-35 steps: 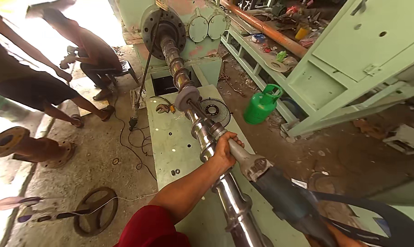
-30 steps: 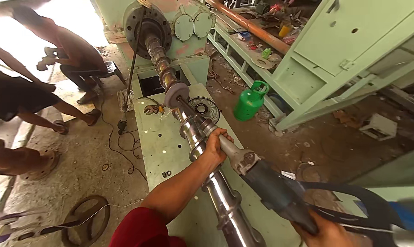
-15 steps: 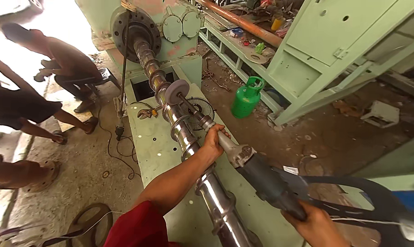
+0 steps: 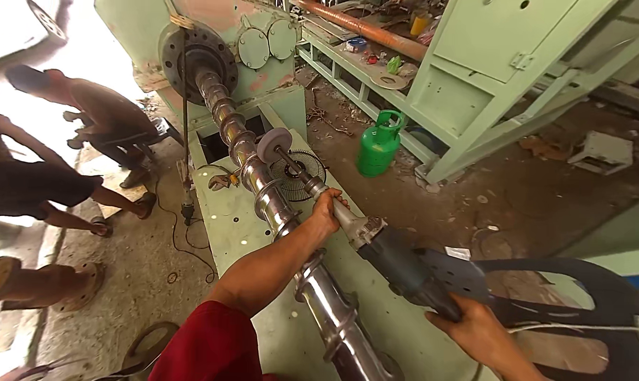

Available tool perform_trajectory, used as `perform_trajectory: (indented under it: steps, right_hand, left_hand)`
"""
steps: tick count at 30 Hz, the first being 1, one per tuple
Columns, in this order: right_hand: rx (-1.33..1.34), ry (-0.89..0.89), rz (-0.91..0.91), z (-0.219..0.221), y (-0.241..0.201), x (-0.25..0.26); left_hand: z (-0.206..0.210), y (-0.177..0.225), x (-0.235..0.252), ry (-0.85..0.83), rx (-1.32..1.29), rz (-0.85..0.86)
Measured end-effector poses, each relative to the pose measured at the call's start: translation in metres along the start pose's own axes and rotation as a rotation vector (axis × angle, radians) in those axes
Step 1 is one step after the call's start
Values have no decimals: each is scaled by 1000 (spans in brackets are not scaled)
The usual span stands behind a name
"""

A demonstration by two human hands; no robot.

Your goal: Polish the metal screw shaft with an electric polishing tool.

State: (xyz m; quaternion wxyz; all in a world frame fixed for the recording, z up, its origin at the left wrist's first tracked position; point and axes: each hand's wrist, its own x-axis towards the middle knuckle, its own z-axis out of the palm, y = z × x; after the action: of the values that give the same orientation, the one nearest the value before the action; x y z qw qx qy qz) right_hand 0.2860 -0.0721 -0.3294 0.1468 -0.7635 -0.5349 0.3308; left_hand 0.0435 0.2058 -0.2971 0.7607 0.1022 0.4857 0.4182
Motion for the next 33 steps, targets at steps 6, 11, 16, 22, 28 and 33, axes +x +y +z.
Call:
perform_trajectory:
  steps: [6, 11, 16, 22, 28, 33]
  right_hand:
    - [49, -34, 23, 7, 5, 2]
    - [61, -64, 51, 6, 5, 2]
    - [68, -80, 57, 6, 4, 0]
    - [14, -30, 28, 2, 0, -3]
    - [-34, 14, -16, -3, 1, -6]
    - [-36, 8, 1, 0, 0, -8]
  left_hand:
    - [-2, -1, 3, 18, 53, -13]
    - [-1, -2, 4, 28, 68, -22]
    - [-1, -2, 5, 47, 83, -39]
    - [0, -1, -1, 20, 28, -6]
    - [-4, -1, -16, -30, -61, 74]
    - [-5, -2, -13, -49, -45, 61]
